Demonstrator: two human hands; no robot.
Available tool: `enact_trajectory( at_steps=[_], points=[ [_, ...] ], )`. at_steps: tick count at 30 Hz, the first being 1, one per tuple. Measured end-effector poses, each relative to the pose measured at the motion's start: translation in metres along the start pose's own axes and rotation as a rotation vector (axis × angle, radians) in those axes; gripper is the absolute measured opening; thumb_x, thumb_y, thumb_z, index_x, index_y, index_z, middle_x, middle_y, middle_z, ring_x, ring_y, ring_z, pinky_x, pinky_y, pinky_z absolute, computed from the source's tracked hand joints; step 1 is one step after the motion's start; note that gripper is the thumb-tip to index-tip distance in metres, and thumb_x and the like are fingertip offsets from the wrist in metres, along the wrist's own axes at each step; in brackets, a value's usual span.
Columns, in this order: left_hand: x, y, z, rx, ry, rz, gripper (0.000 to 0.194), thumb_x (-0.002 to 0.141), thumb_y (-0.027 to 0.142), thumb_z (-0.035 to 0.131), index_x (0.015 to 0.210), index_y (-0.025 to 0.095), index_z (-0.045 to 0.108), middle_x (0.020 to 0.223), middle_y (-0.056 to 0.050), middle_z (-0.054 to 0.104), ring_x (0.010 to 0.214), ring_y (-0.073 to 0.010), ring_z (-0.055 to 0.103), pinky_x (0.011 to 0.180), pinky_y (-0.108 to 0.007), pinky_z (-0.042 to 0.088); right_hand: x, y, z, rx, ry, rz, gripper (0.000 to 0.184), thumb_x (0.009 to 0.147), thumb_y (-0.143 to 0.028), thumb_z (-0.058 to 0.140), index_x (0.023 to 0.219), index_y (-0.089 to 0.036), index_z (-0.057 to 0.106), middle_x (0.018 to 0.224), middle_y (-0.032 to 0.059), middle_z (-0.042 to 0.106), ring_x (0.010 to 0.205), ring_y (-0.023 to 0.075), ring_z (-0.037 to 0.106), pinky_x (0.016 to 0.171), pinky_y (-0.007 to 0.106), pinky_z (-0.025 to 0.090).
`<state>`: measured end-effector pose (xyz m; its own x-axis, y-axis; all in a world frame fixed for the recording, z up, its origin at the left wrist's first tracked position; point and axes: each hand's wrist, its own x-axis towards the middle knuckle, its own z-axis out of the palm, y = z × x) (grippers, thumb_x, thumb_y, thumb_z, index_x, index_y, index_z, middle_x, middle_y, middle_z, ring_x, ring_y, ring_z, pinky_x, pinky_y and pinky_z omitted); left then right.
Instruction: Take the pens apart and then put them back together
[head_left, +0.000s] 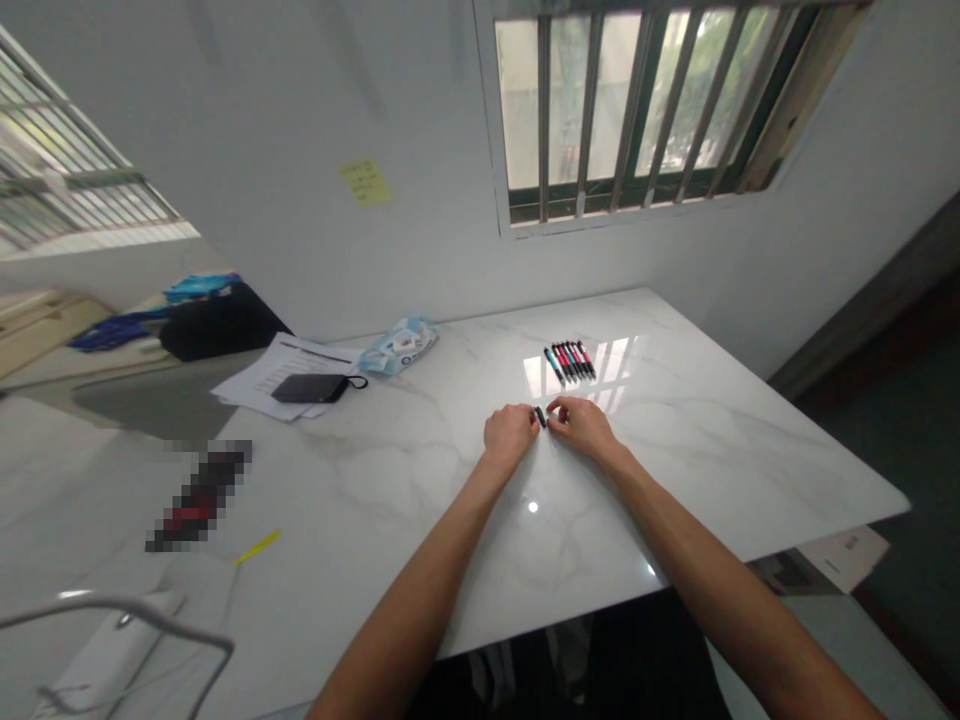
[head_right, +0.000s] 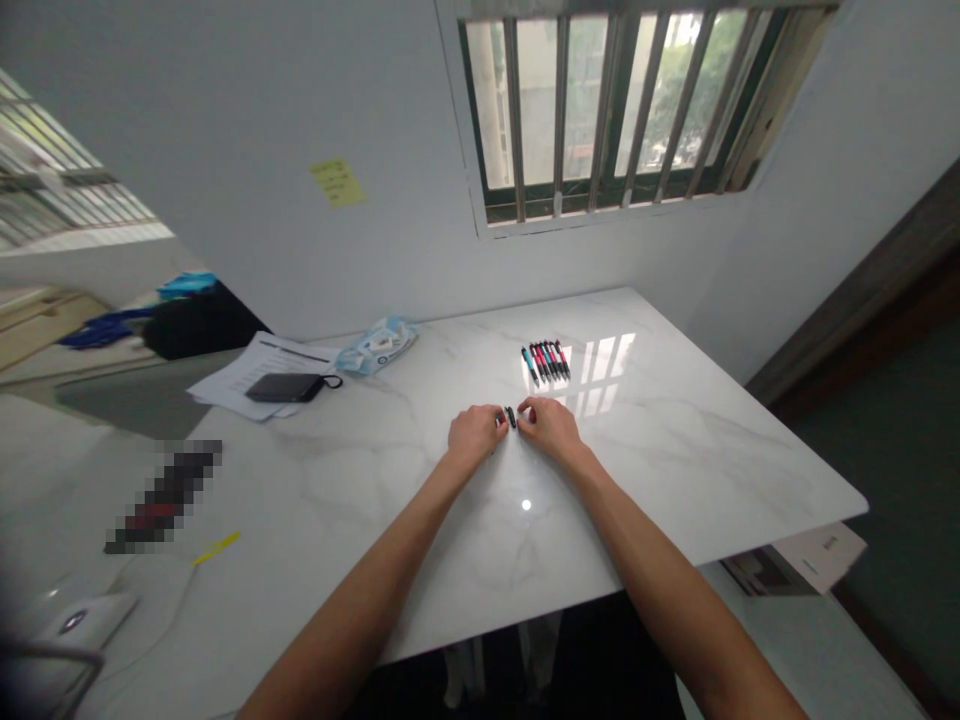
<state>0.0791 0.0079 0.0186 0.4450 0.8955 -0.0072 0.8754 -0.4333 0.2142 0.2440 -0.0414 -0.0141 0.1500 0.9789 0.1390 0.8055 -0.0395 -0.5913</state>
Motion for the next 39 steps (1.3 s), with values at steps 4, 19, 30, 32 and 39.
enact_trajectory(
  at_steps=[4,19,30,32,39],
  points=[
    [-0.004,0.001,0.0,-0.044,0.007,0.006,0.021,0.091,0.035,0.062,0.102,0.028,0.079,0.095,-0.011,0.077,0.091,-0.029,0.072,0.081,-0.036,0.051,-0.001,0.001,0.001,0.008,0.01,-0.009,0.022,0.088,-0.032,0.067,0.104,-0.022,0.077,0.082,0.002,0.073,0.076,0.0166,0.065,0.072,0.025,0.043],
    [-0.039,-0.086,-0.018,-0.849,0.572,-0.087,0.036,0.09,0.019,0.049,0.115,0.02,0.074,0.09,-0.003,0.059,0.077,-0.0156,0.056,0.079,-0.028,0.048,-0.004,0.014,0.002,0.101,0.036,-0.054,0.027,0.09,-0.033,0.058,0.103,-0.019,0.077,0.077,0.0029,0.072,0.069,0.0189,0.064,0.072,0.03,0.046],
    [-0.036,-0.079,-0.01,-1.624,0.285,-0.089,0.032,0.085,0.042,0.069,0.102,0.016,0.076,0.076,-0.001,0.066,0.069,-0.0108,0.058,0.071,-0.024,0.048,-0.005,-0.052,0.009,0.637,-0.028,-0.072,0.057,0.089,-0.059,0.066,0.132,-0.021,0.06,0.106,0.0096,0.073,0.089,0.0222,0.067,0.078,0.035,0.052],
    [-0.038,-0.075,-0.007,-1.75,0.165,-0.078,0.038,0.083,0.046,0.073,0.103,0.014,0.076,0.079,-0.003,0.068,0.071,-0.0103,0.06,0.073,-0.024,0.049,0.001,-0.065,0.016,0.861,-0.148,0.03,0.057,0.089,-0.063,0.064,0.127,-0.021,0.061,0.094,0.0064,0.072,0.079,0.0183,0.066,0.072,0.031,0.052],
    [-0.041,-0.07,-0.001,-1.75,0.076,-0.022,0.044,0.081,0.041,0.081,0.114,0.014,0.073,0.09,-0.008,0.076,0.071,-0.0097,0.064,0.076,-0.025,0.052,0.016,-0.08,0.021,1.076,-0.001,0.037,0.045,0.076,-0.057,0.082,0.093,-0.018,0.069,0.065,-0.0042,0.056,0.059,0.0102,0.049,0.06,0.024,0.043]
  ],
)
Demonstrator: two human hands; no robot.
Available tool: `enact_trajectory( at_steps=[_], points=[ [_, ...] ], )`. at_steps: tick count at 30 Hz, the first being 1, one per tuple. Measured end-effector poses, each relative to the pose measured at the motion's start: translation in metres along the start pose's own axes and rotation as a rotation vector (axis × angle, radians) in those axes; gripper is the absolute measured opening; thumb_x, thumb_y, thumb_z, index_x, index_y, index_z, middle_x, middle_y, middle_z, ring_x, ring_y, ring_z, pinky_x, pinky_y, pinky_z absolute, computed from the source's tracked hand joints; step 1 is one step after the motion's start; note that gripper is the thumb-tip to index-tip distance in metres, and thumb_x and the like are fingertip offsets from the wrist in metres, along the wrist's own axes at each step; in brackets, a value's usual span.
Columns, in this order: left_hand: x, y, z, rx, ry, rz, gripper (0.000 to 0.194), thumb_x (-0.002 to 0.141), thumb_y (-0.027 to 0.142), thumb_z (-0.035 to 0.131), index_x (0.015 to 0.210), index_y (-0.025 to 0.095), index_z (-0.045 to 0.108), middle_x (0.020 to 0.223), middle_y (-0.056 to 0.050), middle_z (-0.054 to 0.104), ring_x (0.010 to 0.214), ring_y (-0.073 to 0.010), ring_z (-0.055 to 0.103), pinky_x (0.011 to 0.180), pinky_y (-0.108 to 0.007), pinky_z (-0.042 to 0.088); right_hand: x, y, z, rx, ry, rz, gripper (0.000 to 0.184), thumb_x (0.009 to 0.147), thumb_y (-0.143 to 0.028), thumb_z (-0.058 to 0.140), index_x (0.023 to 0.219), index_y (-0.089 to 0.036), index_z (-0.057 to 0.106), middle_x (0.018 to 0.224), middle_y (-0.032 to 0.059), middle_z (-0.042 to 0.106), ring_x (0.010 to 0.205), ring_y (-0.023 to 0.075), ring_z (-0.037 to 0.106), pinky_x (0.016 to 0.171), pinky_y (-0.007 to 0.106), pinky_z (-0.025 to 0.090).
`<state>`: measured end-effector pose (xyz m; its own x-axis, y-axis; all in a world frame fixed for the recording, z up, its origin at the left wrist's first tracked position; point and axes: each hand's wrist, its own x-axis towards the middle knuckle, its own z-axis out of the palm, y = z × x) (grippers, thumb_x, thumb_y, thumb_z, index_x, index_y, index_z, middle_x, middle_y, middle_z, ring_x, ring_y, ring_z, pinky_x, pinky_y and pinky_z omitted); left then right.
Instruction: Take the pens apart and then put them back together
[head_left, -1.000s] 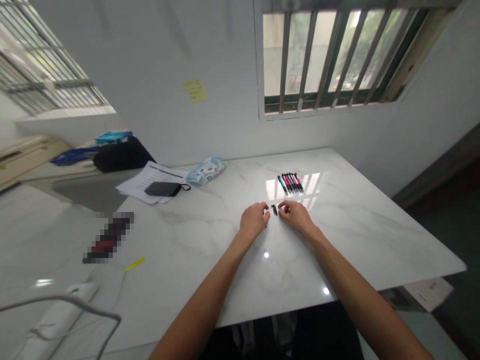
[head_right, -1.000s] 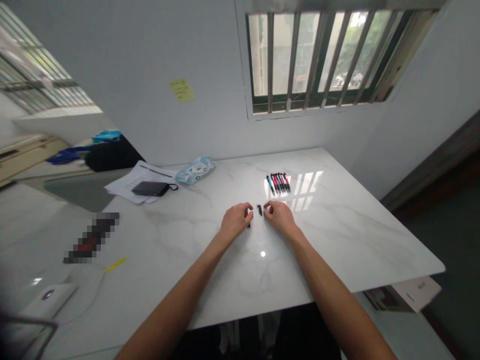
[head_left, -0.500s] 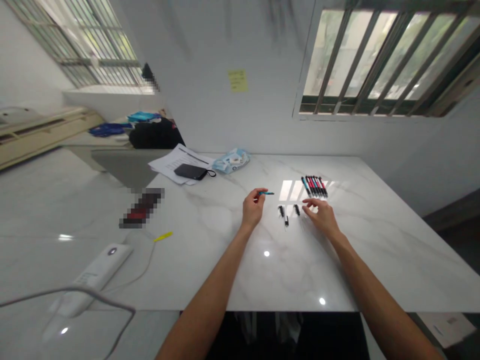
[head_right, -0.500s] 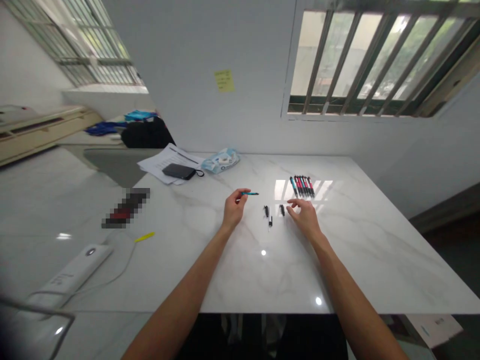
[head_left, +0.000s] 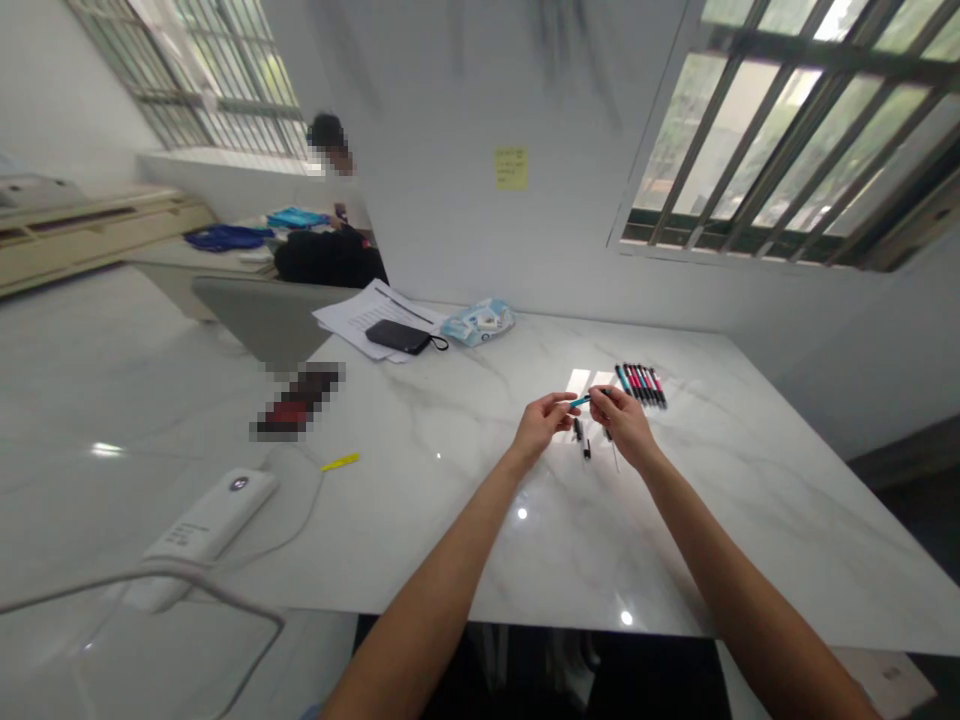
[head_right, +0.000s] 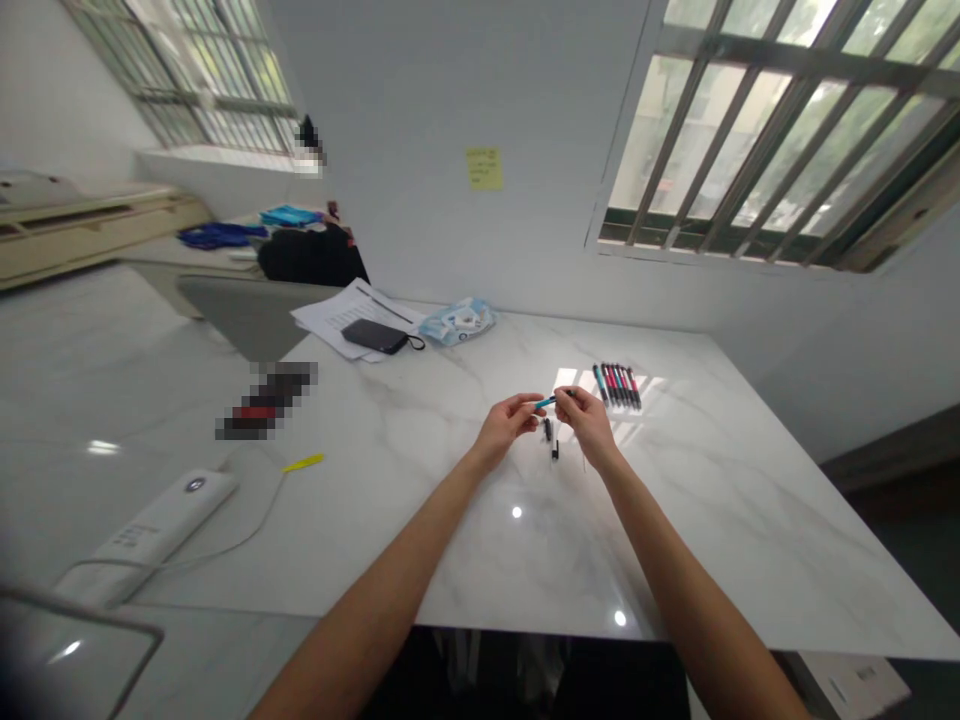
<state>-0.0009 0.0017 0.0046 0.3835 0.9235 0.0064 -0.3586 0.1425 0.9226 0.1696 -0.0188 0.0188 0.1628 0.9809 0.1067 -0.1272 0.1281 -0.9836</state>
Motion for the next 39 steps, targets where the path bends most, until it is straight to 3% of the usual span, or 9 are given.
enact_trajectory(
  at_steps=[6,10,14,18,25,33,36,39],
  points=[
    [0.005,-0.005,-0.004,0.031,0.106,0.016,0.035,0.077,0.038,0.086,0.096,0.012,0.072,0.083,-0.01,0.078,0.072,-0.014,0.07,0.078,-0.029,0.057,-0.002,-0.018,-0.002,-0.164,-0.025,-0.108,0.038,0.079,-0.053,0.079,0.092,-0.019,0.071,0.063,-0.0037,0.056,0.058,0.0108,0.047,0.054,0.024,0.037],
    [0.005,-0.007,-0.005,0.048,0.111,-0.008,0.038,0.078,0.038,0.085,0.101,0.012,0.072,0.085,-0.011,0.079,0.07,-0.014,0.07,0.078,-0.031,0.058,0.0,-0.02,-0.02,-0.301,0.08,-0.176,0.039,0.079,-0.054,0.078,0.094,-0.018,0.074,0.068,-0.0006,0.063,0.062,0.0136,0.056,0.058,0.026,0.046],
    [0.005,-0.006,-0.008,0.1,0.147,-0.001,0.033,0.079,0.035,0.083,0.101,0.013,0.07,0.087,-0.011,0.08,0.068,-0.0121,0.069,0.074,-0.027,0.056,-0.003,-0.011,-0.057,-0.391,0.23,-0.194,0.042,0.078,-0.055,0.078,0.096,-0.017,0.073,0.08,0.0056,0.073,0.075,0.0196,0.069,0.072,0.032,0.055],
    [0.007,-0.006,-0.008,0.149,0.155,0.009,0.031,0.08,0.037,0.08,0.097,0.014,0.068,0.093,-0.013,0.08,0.071,-0.0137,0.071,0.076,-0.028,0.056,-0.018,0.005,-0.092,-0.667,0.292,-0.148,0.037,0.08,-0.054,0.073,0.091,-0.018,0.071,0.089,0.0092,0.078,0.081,0.0234,0.073,0.078,0.035,0.056],
    [0.006,-0.008,-0.006,0.262,0.107,0.046,0.032,0.082,0.039,0.076,0.103,0.015,0.072,0.098,-0.013,0.08,0.077,-0.0162,0.072,0.076,-0.029,0.055,-0.037,0.025,-0.105,-1.16,0.273,-0.051,0.022,0.087,-0.043,0.065,0.083,-0.023,0.072,0.076,0.005,0.076,0.073,0.0233,0.071,0.072,0.033,0.048],
    [0.007,-0.002,-0.008,0.3,0.134,0.116,0.026,0.077,0.036,0.077,0.092,0.016,0.067,0.097,-0.01,0.08,0.08,-0.0172,0.071,0.079,-0.031,0.053,-0.03,0.032,-0.107,-1.097,0.194,-0.05,0.02,0.089,-0.04,0.064,0.086,-0.022,0.071,0.075,0.0028,0.073,0.07,0.0199,0.067,0.066,0.029,0.044],
    [0.006,-0.001,-0.006,0.334,0.102,0.122,0.029,0.082,0.039,0.074,0.1,0.017,0.068,0.097,-0.01,0.079,0.08,-0.0168,0.071,0.077,-0.03,0.052,-0.031,0.033,-0.107,-1.036,0.147,-0.06,0.023,0.09,-0.042,0.063,0.098,-0.023,0.073,0.073,0.001,0.073,0.068,0.019,0.067,0.066,0.028,0.044],
    [0.005,-0.002,-0.003,0.408,0.056,0.141,0.034,0.089,0.044,0.066,0.107,0.017,0.071,0.096,-0.009,0.079,0.08,-0.0172,0.071,0.077,-0.03,0.052,-0.031,0.033,-0.106,-1.002,0.13,-0.066,0.023,0.091,-0.042,0.062,0.098,-0.023,0.074,0.075,0.0009,0.073,0.067,0.0179,0.066,0.067,0.028,0.044]
  ],
)
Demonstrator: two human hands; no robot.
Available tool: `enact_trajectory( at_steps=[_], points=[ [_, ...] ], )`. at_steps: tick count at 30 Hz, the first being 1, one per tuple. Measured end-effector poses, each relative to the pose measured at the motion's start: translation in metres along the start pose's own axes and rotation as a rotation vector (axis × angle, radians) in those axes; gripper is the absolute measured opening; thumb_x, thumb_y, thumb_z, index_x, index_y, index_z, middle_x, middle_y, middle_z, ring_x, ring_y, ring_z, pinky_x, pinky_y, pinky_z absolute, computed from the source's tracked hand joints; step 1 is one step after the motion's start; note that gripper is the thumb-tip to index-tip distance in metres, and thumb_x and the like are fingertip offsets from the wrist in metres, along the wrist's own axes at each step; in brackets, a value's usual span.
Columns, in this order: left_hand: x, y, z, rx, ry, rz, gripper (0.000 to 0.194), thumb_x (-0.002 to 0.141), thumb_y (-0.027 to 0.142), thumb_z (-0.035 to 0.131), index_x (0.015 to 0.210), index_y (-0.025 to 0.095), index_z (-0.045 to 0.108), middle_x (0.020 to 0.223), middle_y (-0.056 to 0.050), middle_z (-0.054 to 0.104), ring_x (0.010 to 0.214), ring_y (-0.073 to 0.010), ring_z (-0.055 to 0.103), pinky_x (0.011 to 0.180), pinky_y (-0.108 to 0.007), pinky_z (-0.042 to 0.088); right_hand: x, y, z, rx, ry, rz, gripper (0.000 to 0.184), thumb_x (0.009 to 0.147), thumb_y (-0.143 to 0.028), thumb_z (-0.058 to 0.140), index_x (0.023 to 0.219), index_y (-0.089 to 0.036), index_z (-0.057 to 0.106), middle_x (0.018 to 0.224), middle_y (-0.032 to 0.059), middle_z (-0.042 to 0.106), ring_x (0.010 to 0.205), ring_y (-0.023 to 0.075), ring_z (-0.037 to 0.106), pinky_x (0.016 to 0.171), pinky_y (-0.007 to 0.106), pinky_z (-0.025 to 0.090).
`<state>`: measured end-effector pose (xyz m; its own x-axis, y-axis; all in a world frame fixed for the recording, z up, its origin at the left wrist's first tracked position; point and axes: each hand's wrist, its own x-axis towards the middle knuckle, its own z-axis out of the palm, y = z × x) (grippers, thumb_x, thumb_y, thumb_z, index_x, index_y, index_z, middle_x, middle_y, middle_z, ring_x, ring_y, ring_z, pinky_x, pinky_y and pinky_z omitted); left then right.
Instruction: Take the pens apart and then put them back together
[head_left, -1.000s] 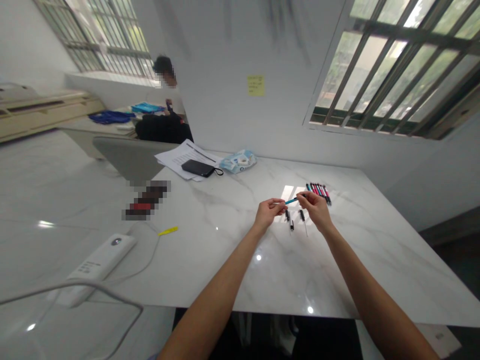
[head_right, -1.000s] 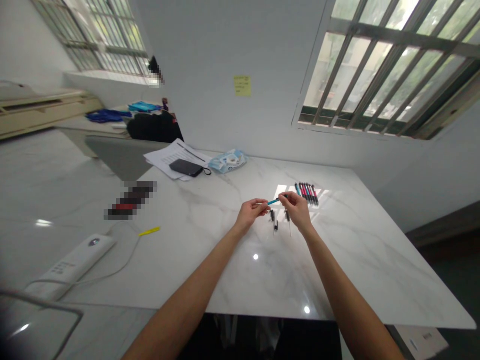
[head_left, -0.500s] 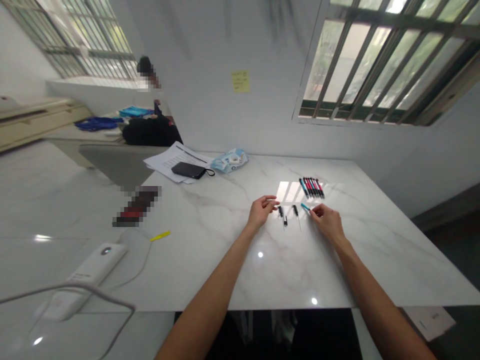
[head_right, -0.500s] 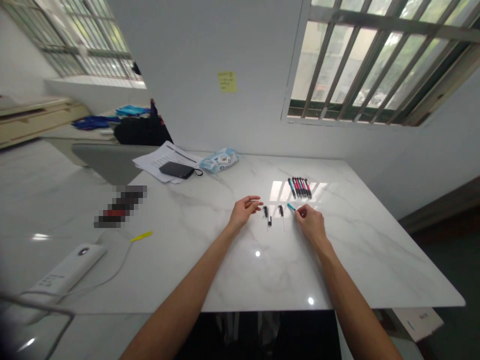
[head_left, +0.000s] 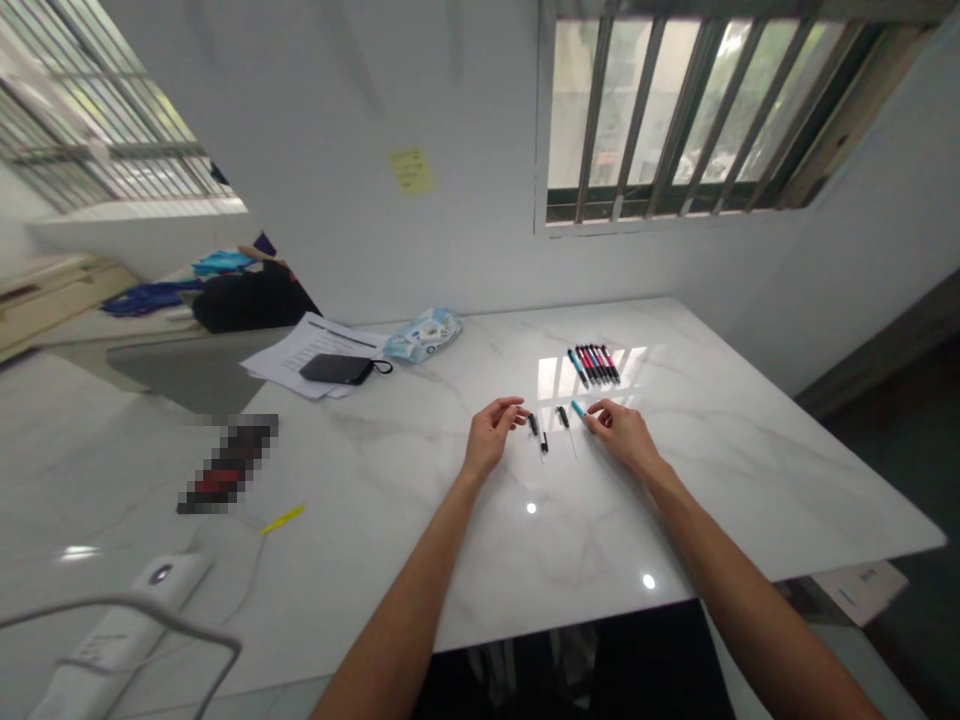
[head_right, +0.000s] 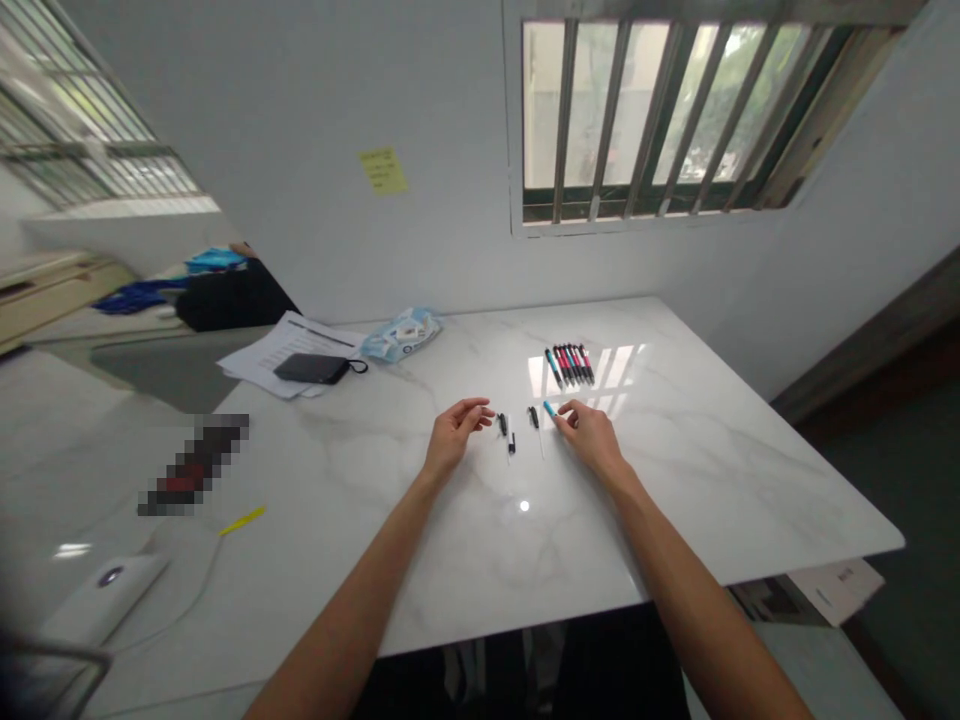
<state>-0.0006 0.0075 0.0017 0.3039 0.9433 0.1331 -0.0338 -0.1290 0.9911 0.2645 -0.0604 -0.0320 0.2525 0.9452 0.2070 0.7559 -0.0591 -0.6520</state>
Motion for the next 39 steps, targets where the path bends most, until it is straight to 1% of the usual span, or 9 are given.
enact_trajectory(
  at_steps=[8,11,14,16,20,27,31,36,39],
  points=[
    [-0.009,0.011,0.018,0.205,-0.045,0.043,0.026,0.093,0.046,0.063,0.102,0.021,0.061,0.098,-0.008,0.08,0.082,-0.0194,0.075,0.078,-0.03,0.055,0.003,-0.005,-0.002,-0.001,-0.011,0.024,0.017,0.092,-0.033,0.063,0.099,-0.024,0.075,0.078,0.0004,0.075,0.07,0.0165,0.067,0.069,0.026,0.045],
    [-0.011,0.021,0.031,0.366,-0.116,0.082,0.02,0.093,0.043,0.065,0.096,0.023,0.066,0.095,-0.006,0.08,0.083,-0.0205,0.075,0.075,-0.029,0.054,0.003,-0.01,-0.003,-0.013,-0.035,0.038,0.015,0.092,-0.032,0.064,0.099,-0.025,0.075,0.078,0.0002,0.076,0.071,0.0165,0.068,0.068,0.025,0.045],
    [-0.009,0.026,0.045,0.612,-0.186,0.199,0.008,0.089,0.032,0.069,0.089,0.026,0.074,0.094,-0.004,0.078,0.085,-0.02,0.072,0.078,-0.03,0.052,0.002,-0.014,-0.002,-0.019,-0.045,0.041,0.015,0.093,-0.034,0.065,0.098,-0.025,0.076,0.079,0.0001,0.076,0.071,0.0162,0.068,0.067,0.025,0.043],
    [-0.005,0.025,0.052,0.732,-0.193,0.253,0.006,0.087,0.027,0.071,0.087,0.026,0.077,0.094,-0.004,0.075,0.083,-0.019,0.069,0.079,-0.03,0.051,0.002,-0.016,-0.002,-0.016,-0.051,0.041,0.015,0.093,-0.035,0.065,0.096,-0.025,0.076,0.079,0.0004,0.076,0.071,0.0162,0.068,0.067,0.025,0.043],
    [0.006,0.019,0.063,0.858,-0.227,0.254,0.008,0.088,0.024,0.07,0.088,0.025,0.078,0.086,-0.003,0.073,0.077,-0.0185,0.066,0.078,-0.03,0.049,0.002,-0.019,-0.003,0.001,-0.049,0.048,0.016,0.094,-0.034,0.063,0.095,-0.026,0.077,0.081,0.0006,0.076,0.072,0.0165,0.068,0.069,0.025,0.044],
    [0.02,0.01,0.073,1.146,-0.261,0.301,0.013,0.085,0.017,0.068,0.084,0.025,0.077,0.088,-0.006,0.076,0.087,-0.0261,0.064,0.084,-0.036,0.05,0.003,-0.021,-0.005,-0.006,-0.028,0.021,0.013,0.092,-0.03,0.065,0.092,-0.025,0.077,0.083,0.0007,0.075,0.075,0.017,0.066,0.068,0.025,0.043],
    [0.023,0.006,0.073,1.206,-0.283,0.27,0.013,0.084,0.015,0.067,0.081,0.025,0.075,0.086,-0.008,0.075,0.088,-0.0271,0.064,0.085,-0.037,0.05,0.004,-0.021,-0.005,-0.01,-0.035,0.025,0.014,0.091,-0.028,0.064,0.093,-0.025,0.077,0.085,0.0012,0.076,0.078,0.0175,0.067,0.069,0.025,0.043],
    [0.024,0.005,0.076,1.128,-0.238,0.252,0.02,0.084,0.015,0.07,0.101,0.026,0.07,0.089,-0.005,0.074,0.09,-0.0278,0.064,0.082,-0.036,0.049,0.004,-0.022,-0.006,-0.012,-0.049,0.034,0.014,0.091,-0.029,0.064,0.094,-0.026,0.078,0.085,0.0011,0.076,0.077,0.0178,0.067,0.068,0.025,0.043],
    [0.02,0.011,0.072,1.087,-0.205,0.278,0.027,0.081,0.019,0.077,0.104,0.026,0.066,0.096,-0.005,0.074,0.093,-0.0281,0.064,0.081,-0.035,0.048,0.003,-0.022,-0.006,0.001,-0.052,0.034,0.014,0.091,-0.03,0.065,0.093,-0.027,0.078,0.083,0.0005,0.076,0.075,0.0173,0.067,0.067,0.024,0.043]
  ],
)
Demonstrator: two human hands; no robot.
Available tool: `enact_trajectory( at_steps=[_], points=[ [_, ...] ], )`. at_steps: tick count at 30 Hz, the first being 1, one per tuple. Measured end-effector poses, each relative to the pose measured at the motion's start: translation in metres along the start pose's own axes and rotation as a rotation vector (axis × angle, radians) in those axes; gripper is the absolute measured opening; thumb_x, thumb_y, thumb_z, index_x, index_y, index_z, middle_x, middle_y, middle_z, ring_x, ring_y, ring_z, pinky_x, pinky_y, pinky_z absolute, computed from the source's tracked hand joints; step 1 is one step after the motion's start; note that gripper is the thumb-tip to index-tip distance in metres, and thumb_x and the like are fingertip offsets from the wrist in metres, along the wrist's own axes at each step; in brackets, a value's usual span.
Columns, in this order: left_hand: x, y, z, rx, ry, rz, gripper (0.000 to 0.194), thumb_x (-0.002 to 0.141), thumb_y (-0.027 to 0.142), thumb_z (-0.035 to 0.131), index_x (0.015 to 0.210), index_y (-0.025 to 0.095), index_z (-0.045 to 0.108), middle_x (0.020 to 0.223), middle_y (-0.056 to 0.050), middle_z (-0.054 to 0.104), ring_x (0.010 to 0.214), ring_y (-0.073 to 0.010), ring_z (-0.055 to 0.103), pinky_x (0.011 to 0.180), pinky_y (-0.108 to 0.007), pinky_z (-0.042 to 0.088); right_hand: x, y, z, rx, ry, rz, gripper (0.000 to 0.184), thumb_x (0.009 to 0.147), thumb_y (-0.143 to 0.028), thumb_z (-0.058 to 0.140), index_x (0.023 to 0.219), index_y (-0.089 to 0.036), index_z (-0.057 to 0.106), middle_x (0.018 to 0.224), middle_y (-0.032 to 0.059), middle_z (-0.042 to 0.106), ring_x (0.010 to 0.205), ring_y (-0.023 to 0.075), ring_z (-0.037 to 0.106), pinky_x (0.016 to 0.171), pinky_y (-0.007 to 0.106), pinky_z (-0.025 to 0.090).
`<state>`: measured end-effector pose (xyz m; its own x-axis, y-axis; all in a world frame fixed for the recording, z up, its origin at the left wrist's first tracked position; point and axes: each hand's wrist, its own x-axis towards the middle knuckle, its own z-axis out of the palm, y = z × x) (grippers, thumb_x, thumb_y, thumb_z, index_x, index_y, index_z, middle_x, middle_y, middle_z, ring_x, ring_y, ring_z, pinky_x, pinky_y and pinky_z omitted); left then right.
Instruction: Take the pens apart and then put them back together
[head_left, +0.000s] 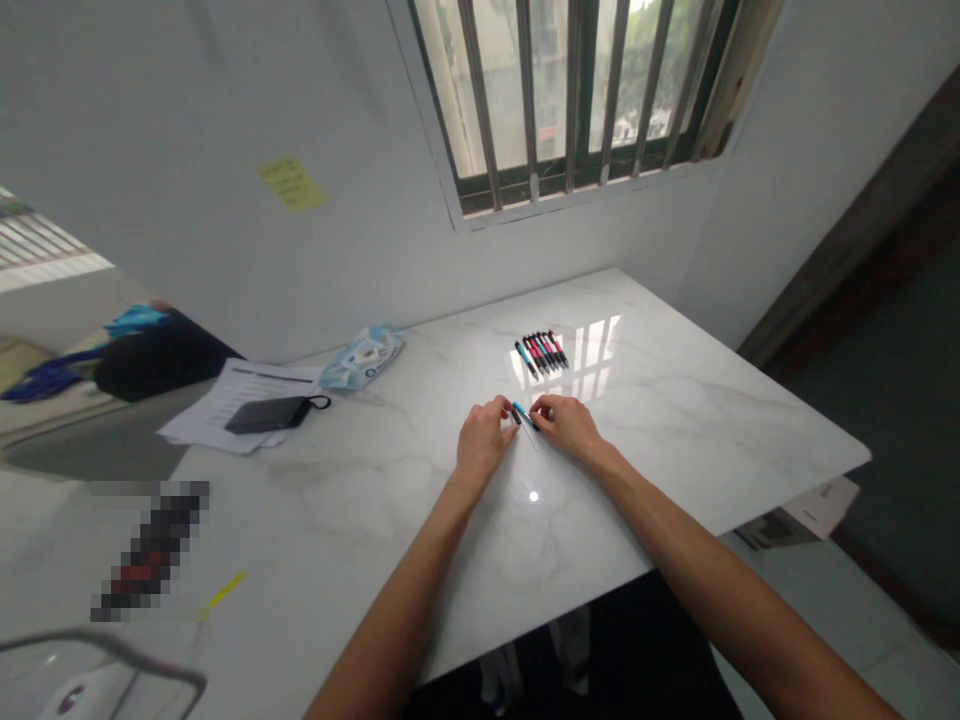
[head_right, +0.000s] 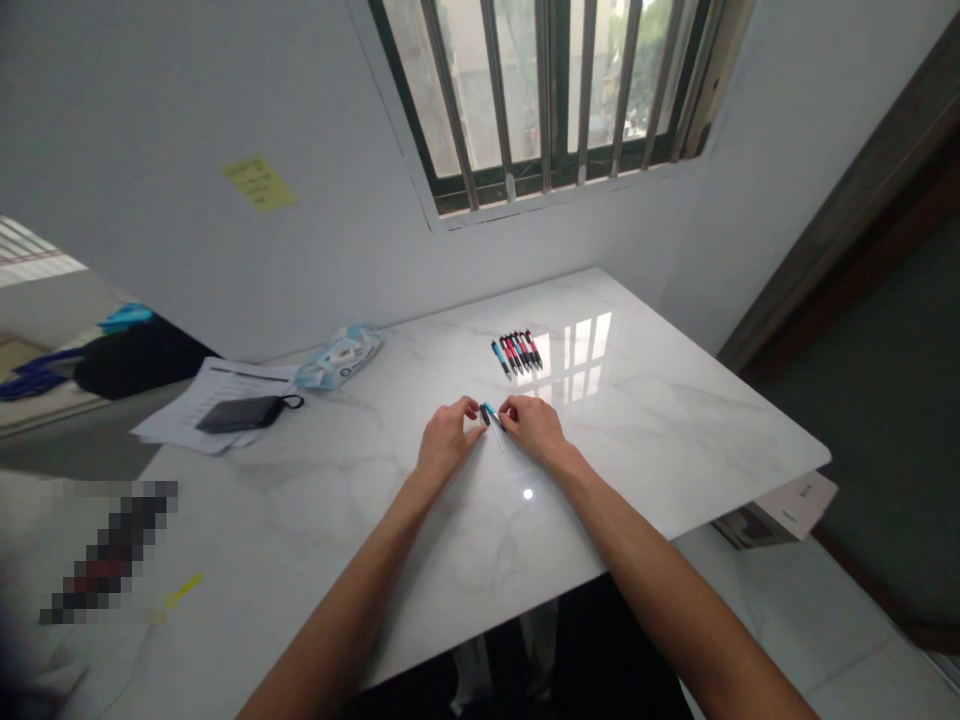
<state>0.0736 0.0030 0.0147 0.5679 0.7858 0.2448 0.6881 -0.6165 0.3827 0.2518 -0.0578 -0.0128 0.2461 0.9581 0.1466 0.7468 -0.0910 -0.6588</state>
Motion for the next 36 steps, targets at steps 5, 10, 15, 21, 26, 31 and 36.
enact_trajectory(
  at_steps=[5,10,15,21,26,31,36],
  points=[
    [-0.022,-0.027,-0.027,-0.039,0.163,-0.061,0.022,0.088,0.032,0.072,0.107,0.026,0.064,0.091,-0.003,0.074,0.084,-0.0235,0.064,0.079,-0.032,0.047,0.0,0.005,0.003,0.039,0.018,-0.035,0.014,0.09,-0.03,0.064,0.091,-0.026,0.078,0.079,-0.0005,0.075,0.071,0.016,0.066,0.068,0.024,0.043],
    [-0.045,-0.078,-0.048,-0.096,0.488,-0.284,0.017,0.093,0.037,0.06,0.1,0.023,0.067,0.069,0.002,0.063,0.065,-0.0161,0.056,0.07,-0.027,0.042,0.006,0.02,0.004,0.049,0.153,0.01,0.021,0.092,-0.033,0.059,0.091,-0.023,0.077,0.078,0.0017,0.075,0.071,0.0177,0.067,0.075,0.027,0.047],
    [-0.047,-0.099,-0.049,-0.171,0.576,-0.372,0.019,0.092,0.038,0.059,0.095,0.022,0.069,0.061,0.004,0.054,0.058,-0.0136,0.052,0.065,-0.025,0.039,0.011,0.028,0.002,-0.08,0.259,0.131,0.022,0.093,-0.038,0.059,0.095,-0.024,0.076,0.081,0.0041,0.077,0.074,0.0207,0.069,0.075,0.029,0.048],
    [-0.052,-0.092,-0.041,-0.252,0.508,-0.341,0.018,0.092,0.036,0.057,0.093,0.023,0.069,0.057,0.005,0.051,0.055,-0.0134,0.051,0.064,-0.024,0.037,0.02,0.019,0.01,-0.336,0.214,0.18,0.029,0.094,-0.05,0.06,0.095,-0.025,0.074,0.082,0.0075,0.076,0.077,0.0245,0.071,0.072,0.032,0.049],
    [-0.056,-0.087,-0.04,-0.286,0.498,-0.285,0.017,0.093,0.034,0.057,0.093,0.023,0.07,0.057,0.006,0.052,0.055,-0.0129,0.051,0.064,-0.025,0.035,0.044,0.011,0.014,-0.467,0.157,0.196,0.043,0.093,-0.06,0.058,0.098,-0.021,0.075,0.089,0.0159,0.076,0.085,0.0298,0.073,0.075,0.036,0.05],
    [-0.059,-0.089,-0.039,-0.299,0.467,-0.304,0.014,0.094,0.031,0.058,0.095,0.023,0.07,0.059,0.005,0.055,0.057,-0.0138,0.054,0.065,-0.026,0.035,0.064,0.009,0.016,-0.453,0.181,0.189,0.032,0.093,-0.047,0.059,0.098,-0.02,0.076,0.094,0.0174,0.077,0.087,0.0298,0.073,0.076,0.036,0.049],
    [-0.06,-0.088,-0.037,-0.235,0.5,-0.231,0.012,0.095,0.027,0.058,0.095,0.022,0.069,0.068,0.001,0.06,0.071,-0.0176,0.058,0.073,-0.028,0.041,0.064,0.011,0.016,-0.141,0.338,0.048,0.036,0.095,-0.049,0.055,0.094,-0.019,0.074,0.087,0.0126,0.077,0.079,0.0256,0.07,0.076,0.034,0.048]
  ],
)
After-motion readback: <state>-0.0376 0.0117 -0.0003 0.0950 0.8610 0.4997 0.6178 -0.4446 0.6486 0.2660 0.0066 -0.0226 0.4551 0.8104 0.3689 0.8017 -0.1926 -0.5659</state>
